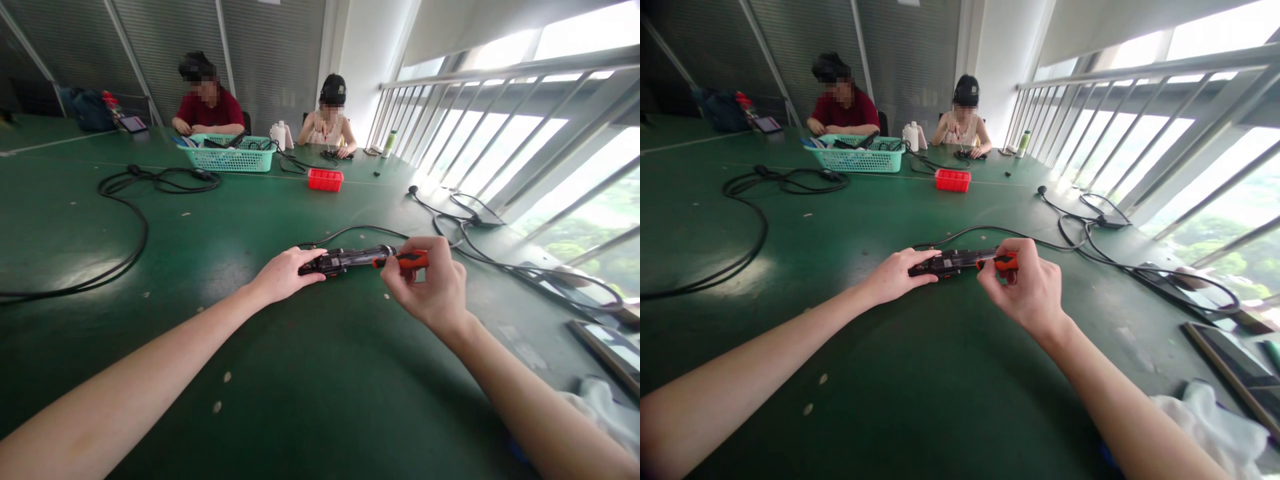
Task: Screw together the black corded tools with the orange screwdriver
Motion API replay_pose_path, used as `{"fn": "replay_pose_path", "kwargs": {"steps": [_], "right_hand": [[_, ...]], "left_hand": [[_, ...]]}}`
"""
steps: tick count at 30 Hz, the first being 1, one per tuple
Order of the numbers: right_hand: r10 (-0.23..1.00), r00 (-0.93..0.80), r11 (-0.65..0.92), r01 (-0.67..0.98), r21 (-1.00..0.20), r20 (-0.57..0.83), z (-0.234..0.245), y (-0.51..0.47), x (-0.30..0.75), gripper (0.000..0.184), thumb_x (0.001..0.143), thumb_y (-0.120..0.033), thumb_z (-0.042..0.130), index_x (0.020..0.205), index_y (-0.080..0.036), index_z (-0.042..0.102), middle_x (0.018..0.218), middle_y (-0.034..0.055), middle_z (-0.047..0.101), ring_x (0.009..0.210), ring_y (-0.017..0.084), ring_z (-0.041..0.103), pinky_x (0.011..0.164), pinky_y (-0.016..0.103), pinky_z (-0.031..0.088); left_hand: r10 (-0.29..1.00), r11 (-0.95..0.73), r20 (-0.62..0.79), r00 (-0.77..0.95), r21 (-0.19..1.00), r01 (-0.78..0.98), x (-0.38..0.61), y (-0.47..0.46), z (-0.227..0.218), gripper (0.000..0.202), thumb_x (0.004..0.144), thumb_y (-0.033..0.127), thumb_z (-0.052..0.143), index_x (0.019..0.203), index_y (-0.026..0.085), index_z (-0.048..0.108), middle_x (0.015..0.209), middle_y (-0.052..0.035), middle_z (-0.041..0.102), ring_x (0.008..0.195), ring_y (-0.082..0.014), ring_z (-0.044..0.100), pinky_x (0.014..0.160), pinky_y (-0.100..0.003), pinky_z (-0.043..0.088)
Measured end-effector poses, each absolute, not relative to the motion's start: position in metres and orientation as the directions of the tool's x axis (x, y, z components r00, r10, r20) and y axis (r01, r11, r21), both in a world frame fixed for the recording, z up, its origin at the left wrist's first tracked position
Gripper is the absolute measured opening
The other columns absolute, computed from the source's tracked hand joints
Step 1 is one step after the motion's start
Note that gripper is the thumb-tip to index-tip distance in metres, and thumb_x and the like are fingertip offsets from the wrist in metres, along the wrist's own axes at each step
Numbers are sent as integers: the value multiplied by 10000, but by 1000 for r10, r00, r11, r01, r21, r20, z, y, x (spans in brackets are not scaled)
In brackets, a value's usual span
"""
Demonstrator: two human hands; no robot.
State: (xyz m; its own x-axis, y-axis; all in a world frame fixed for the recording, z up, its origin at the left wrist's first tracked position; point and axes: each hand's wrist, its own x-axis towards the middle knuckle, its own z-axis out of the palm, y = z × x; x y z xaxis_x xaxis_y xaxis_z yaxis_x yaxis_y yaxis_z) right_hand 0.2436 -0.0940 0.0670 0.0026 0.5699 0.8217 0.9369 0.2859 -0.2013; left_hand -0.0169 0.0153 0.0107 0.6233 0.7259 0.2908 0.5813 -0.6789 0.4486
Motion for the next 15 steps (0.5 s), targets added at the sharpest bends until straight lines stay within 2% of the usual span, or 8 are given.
{"fn": "replay_pose_path", "kwargs": {"steps": [6, 15], "right_hand": [[637, -48, 313, 928, -201, 769, 61, -90, 245, 219, 875, -382, 640, 999, -234, 535, 622, -67, 630, 476, 124, 611, 507, 234, 437], [626, -77, 333, 926, -177, 776, 62, -91, 246, 213, 900, -383, 644, 1016, -235, 543, 630, -58, 633, 492, 134, 620, 517, 238, 445]], "left_hand": [[728, -676, 284, 624, 450, 584, -17, 15, 11, 589, 952, 513, 708, 1495, 334, 565, 1134, -80, 688, 972, -248, 674, 850, -351, 531], [721, -685, 296, 626, 441, 580, -17, 15, 12, 588, 949, 500, 715, 1491, 327, 569, 1118, -84, 695, 943, -243, 681, 839, -354, 539]]}}
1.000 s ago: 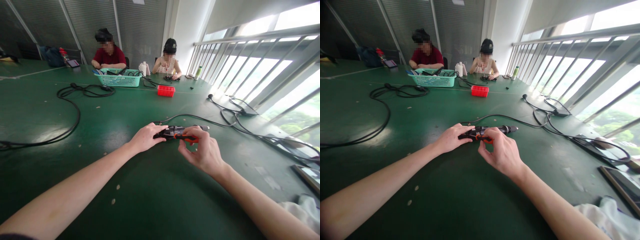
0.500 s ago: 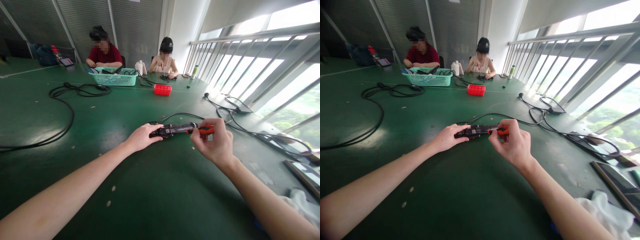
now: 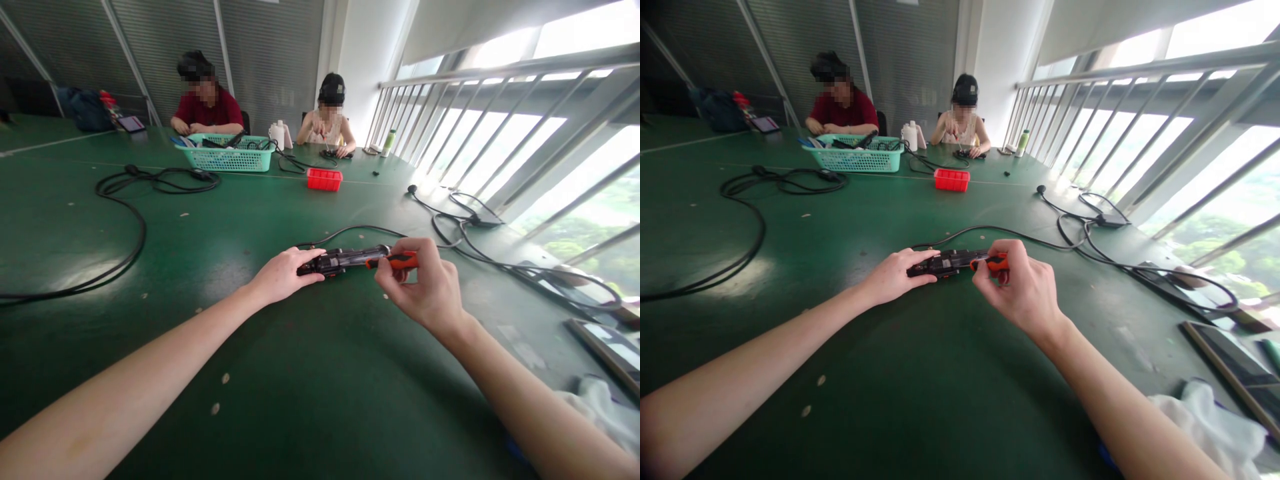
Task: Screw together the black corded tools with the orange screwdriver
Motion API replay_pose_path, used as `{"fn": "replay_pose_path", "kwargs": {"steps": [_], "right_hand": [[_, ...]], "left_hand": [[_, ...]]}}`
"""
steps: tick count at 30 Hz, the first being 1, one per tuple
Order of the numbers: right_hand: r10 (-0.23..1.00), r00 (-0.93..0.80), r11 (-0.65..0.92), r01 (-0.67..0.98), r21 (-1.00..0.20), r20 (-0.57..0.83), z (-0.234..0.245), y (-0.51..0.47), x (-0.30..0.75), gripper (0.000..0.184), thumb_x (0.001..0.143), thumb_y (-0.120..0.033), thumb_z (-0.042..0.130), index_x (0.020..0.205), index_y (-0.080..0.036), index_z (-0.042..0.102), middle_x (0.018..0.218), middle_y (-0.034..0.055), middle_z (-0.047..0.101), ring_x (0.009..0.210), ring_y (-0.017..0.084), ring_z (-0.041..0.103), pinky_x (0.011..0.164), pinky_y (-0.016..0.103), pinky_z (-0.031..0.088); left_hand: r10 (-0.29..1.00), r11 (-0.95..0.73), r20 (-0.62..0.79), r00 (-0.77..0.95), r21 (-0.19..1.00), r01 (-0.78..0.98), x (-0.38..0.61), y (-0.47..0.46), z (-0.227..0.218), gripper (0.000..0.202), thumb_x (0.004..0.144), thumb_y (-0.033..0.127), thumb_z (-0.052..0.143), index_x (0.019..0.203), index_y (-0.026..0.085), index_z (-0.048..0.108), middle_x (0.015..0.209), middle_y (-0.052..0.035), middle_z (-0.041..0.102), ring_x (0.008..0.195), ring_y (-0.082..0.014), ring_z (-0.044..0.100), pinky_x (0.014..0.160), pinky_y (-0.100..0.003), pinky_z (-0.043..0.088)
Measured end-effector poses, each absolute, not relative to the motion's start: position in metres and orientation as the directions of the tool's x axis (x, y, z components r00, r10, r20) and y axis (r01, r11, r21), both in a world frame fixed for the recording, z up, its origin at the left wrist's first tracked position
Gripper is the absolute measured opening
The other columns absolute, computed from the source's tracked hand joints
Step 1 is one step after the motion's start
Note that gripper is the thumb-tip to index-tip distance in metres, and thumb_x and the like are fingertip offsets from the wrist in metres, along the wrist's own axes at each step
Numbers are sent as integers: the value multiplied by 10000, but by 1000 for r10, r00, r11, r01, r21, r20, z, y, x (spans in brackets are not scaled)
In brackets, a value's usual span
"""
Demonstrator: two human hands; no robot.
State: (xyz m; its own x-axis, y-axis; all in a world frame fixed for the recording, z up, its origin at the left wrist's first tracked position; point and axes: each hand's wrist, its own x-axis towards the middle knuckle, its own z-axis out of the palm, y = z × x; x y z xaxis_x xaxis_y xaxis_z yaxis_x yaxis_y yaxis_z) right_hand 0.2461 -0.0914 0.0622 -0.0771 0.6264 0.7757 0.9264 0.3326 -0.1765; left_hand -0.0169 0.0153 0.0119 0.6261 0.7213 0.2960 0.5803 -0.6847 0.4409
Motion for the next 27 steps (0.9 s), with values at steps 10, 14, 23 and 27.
{"fn": "replay_pose_path", "kwargs": {"steps": [10, 14, 23, 27], "right_hand": [[659, -91, 344, 919, -192, 747, 57, -88, 244, 348, 909, -410, 644, 1154, -203, 509, 773, -1, 714, 493, 153, 623, 494, 270, 443], [629, -118, 366, 917, -160, 768, 55, -88, 245, 322, 911, -441, 667, 1112, -219, 548, 751, -15, 701, 516, 139, 626, 511, 253, 452], [509, 92, 250, 936, -249, 856, 58, -89, 245, 225, 954, -469, 624, 966, -247, 590, 729, 3, 697, 524, 144, 638, 492, 243, 467], [520, 104, 231, 939, -256, 848, 57, -86, 247, 243, 948, -477, 627, 970, -239, 590, 745, 7, 703, 531, 142, 642, 487, 240, 451]], "left_hand": [[722, -684, 303, 622, 448, 575, -17, 15, 11, 579, 945, 484, 727, 1483, 329, 580, 1111, -81, 693, 935, -242, 683, 853, -358, 540], [713, -695, 315, 626, 434, 573, -17, 16, 10, 584, 946, 492, 724, 1485, 322, 579, 1116, -87, 692, 948, -246, 682, 856, -363, 543], [672, -737, 351, 653, 409, 539, -18, 15, 11, 577, 955, 447, 724, 1494, 313, 567, 1220, -103, 692, 1032, -255, 682, 918, -393, 564], [664, -745, 346, 663, 382, 547, -17, 12, 14, 577, 958, 416, 727, 1498, 298, 562, 1232, -113, 695, 1011, -250, 687, 894, -401, 584]]}}
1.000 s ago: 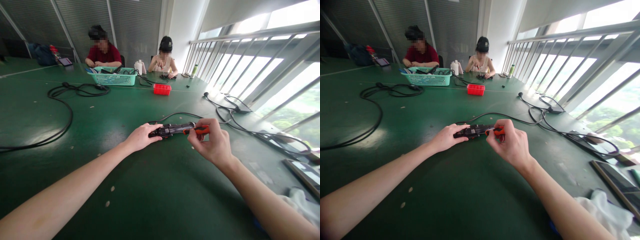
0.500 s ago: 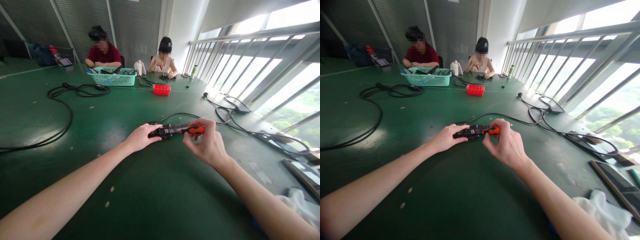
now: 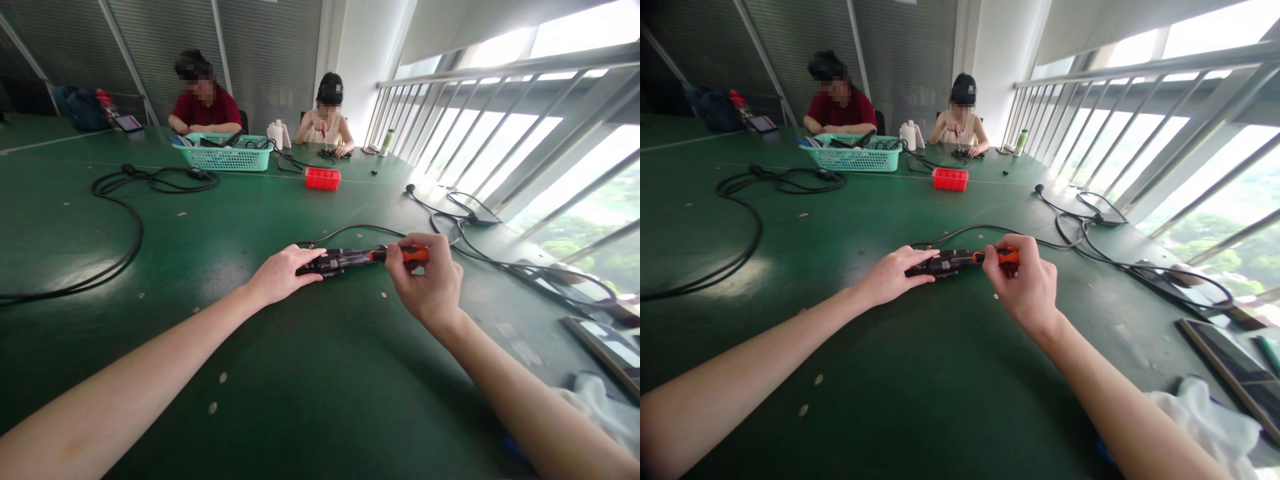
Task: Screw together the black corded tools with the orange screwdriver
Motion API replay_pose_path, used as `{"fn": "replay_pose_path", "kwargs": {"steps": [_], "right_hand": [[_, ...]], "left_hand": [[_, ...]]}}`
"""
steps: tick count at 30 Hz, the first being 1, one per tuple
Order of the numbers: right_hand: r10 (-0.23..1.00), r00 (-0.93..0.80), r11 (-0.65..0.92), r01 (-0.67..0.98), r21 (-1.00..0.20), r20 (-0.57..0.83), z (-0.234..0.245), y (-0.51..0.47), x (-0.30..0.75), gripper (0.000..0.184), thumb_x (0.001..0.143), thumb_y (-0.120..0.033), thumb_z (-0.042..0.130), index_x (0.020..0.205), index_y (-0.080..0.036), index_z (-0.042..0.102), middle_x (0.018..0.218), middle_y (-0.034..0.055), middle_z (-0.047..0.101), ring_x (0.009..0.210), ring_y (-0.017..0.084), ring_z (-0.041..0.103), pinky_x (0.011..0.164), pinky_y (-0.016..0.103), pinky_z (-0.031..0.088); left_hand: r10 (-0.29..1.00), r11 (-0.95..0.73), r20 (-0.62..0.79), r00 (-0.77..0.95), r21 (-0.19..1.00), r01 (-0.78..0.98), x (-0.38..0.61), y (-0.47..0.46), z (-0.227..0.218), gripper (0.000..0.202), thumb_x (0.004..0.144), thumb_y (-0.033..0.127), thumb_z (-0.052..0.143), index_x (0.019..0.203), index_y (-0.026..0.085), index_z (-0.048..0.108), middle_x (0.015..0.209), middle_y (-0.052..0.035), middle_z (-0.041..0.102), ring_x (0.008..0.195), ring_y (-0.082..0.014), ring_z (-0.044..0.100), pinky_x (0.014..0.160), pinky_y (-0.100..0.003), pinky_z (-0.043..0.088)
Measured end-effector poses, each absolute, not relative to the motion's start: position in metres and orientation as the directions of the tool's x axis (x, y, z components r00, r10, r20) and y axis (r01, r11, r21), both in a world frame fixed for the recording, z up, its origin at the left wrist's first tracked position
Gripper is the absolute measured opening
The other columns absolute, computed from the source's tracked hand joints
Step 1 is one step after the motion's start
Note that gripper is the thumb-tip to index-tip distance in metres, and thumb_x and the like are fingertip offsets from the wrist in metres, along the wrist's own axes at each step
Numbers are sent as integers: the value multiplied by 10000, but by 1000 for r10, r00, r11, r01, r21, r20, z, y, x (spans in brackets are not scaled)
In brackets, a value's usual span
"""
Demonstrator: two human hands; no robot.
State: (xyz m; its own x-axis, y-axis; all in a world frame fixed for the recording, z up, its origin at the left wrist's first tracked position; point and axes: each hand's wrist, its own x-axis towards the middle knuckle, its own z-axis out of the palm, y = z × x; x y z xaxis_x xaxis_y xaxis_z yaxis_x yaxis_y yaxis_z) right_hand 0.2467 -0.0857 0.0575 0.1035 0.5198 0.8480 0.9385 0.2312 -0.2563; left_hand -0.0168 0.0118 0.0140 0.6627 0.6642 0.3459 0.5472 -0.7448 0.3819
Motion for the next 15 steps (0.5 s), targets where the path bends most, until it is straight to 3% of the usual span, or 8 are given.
{"fn": "replay_pose_path", "kwargs": {"steps": [7, 11, 13, 15], "right_hand": [[579, 64, 246, 937, -249, 813, 55, -84, 246, 247, 942, -448, 628, 1038, -227, 573, 745, -1, 707, 513, 145, 641, 494, 260, 443], [626, 40, 364, 869, -337, 779, 54, -88, 241, 399, 869, -333, 672, 1185, -213, 460, 916, 37, 740, 569, 155, 669, 558, 297, 533], [627, -18, 424, 846, -322, 779, 53, -88, 241, 431, 869, -335, 683, 1204, -218, 437, 1016, 67, 745, 668, 177, 711, 605, 317, 563], [619, -47, 404, 875, -267, 784, 52, -87, 242, 419, 902, -401, 685, 1203, -219, 456, 952, 50, 750, 693, 194, 724, 588, 309, 546]], "left_hand": [[610, -792, 391, 690, 332, 512, -17, 11, 14, 565, 969, 382, 717, 1497, 259, 554, 1313, -114, 691, 1147, -261, 651, 973, -426, 569], [624, -781, 377, 684, 327, 533, -17, 11, 14, 556, 974, 399, 707, 1493, 269, 555, 1262, -111, 691, 1099, -257, 668, 948, -406, 572], [643, -766, 368, 672, 325, 555, -17, 10, 15, 553, 970, 406, 712, 1482, 265, 557, 1234, -105, 689, 1070, -259, 679, 936, -399, 570], [664, -748, 361, 655, 333, 574, -16, 9, 15, 537, 959, 423, 722, 1446, 258, 567, 1238, -96, 681, 1046, -259, 689, 923, -390, 567]]}}
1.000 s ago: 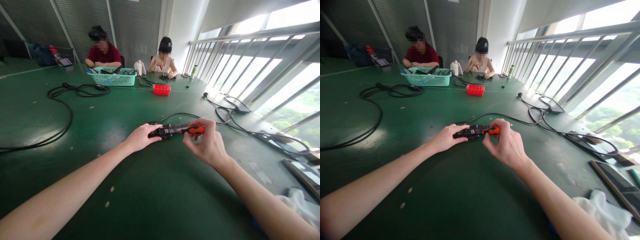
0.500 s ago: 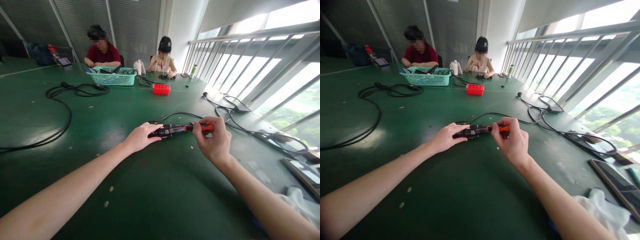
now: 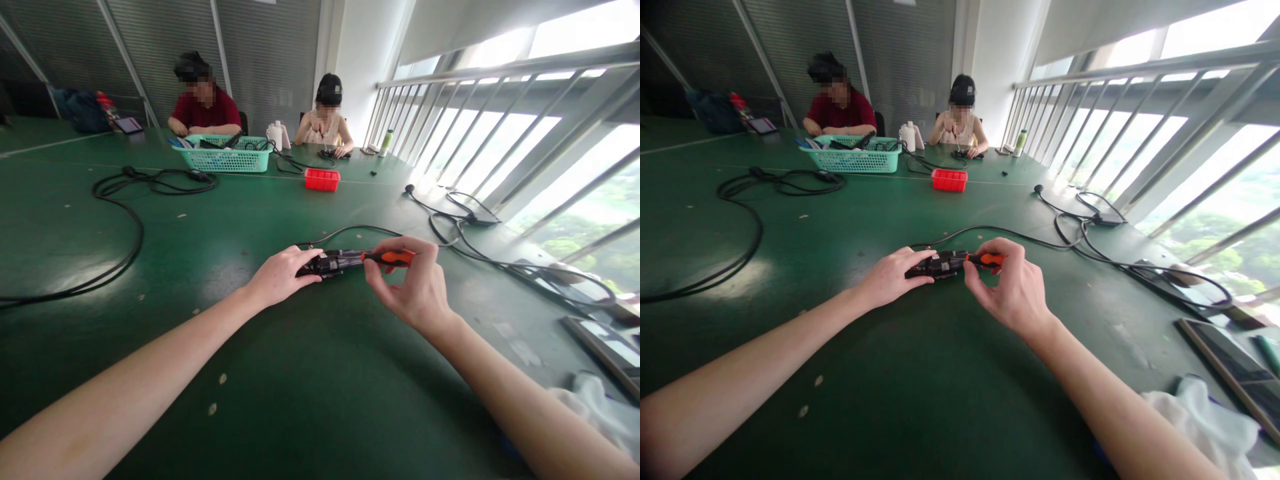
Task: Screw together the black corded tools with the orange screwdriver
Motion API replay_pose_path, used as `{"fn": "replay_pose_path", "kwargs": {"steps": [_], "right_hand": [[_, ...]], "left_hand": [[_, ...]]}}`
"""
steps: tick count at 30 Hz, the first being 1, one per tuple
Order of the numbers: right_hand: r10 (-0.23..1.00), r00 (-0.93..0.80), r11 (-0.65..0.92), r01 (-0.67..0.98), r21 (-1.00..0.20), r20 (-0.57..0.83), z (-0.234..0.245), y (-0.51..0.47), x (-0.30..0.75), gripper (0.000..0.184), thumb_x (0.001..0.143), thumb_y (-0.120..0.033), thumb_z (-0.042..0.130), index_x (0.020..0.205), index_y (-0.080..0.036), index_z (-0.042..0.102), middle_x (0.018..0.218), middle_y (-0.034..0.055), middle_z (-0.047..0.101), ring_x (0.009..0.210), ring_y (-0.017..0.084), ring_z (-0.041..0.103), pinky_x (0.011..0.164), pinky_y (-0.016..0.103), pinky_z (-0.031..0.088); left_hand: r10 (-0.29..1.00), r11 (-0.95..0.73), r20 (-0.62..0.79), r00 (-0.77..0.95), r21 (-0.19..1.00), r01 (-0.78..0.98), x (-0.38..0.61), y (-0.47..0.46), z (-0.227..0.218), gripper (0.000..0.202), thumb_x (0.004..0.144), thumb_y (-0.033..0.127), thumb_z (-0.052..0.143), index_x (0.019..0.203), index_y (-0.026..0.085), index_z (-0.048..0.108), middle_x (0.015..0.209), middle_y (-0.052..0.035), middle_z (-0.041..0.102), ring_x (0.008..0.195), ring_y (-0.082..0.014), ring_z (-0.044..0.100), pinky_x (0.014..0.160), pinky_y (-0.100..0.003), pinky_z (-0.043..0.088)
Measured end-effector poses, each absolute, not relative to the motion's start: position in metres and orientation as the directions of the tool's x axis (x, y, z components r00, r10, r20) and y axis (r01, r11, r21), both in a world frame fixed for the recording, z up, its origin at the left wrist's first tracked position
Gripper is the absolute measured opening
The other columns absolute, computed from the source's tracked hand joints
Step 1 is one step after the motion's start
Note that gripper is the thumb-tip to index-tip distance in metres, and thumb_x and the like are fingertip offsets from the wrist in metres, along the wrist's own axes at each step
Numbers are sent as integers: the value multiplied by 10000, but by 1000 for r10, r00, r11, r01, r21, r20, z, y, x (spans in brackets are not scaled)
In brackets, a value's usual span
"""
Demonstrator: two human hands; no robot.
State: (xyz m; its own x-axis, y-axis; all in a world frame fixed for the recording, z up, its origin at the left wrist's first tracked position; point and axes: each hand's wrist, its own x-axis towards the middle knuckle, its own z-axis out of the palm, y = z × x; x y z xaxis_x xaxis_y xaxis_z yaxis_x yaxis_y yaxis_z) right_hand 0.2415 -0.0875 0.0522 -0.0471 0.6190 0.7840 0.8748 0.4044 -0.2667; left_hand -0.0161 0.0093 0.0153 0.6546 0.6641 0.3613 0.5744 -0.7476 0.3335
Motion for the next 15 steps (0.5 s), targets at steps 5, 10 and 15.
{"fn": "replay_pose_path", "kwargs": {"steps": [5, 10, 15], "right_hand": [[596, -3, 241, 955, -175, 803, 55, -87, 246, 346, 952, -460, 626, 1152, -206, 502, 664, -16, 672, 497, 180, 641, 471, 287, 427], [574, -80, 460, 855, -241, 815, 53, -85, 245, 360, 918, -320, 634, 1202, -234, 429, 1022, 90, 729, 863, 261, 759, 706, 403, 608], [374, -68, 680, 698, -224, 925, 64, -85, 248, 261, 917, -162, 543, 1109, -274, 406, 994, 45, 636, 1069, 259, 714, 892, 483, 605]], "left_hand": [[668, -743, 353, 656, 365, 561, -16, 9, 16, 444, 944, 430, 738, 1327, 264, 586, 1203, -66, 673, 1009, -251, 689, 888, -377, 558], [672, -738, 341, 657, 375, 561, -16, 9, 18, 445, 947, 421, 734, 1342, 292, 574, 1167, -57, 665, 993, -252, 685, 861, -376, 555], [699, -711, 319, 640, 407, 574, -15, 8, 19, 428, 952, 399, 728, 1334, 293, 567, 1171, -57, 666, 975, -256, 687, 835, -388, 566]]}}
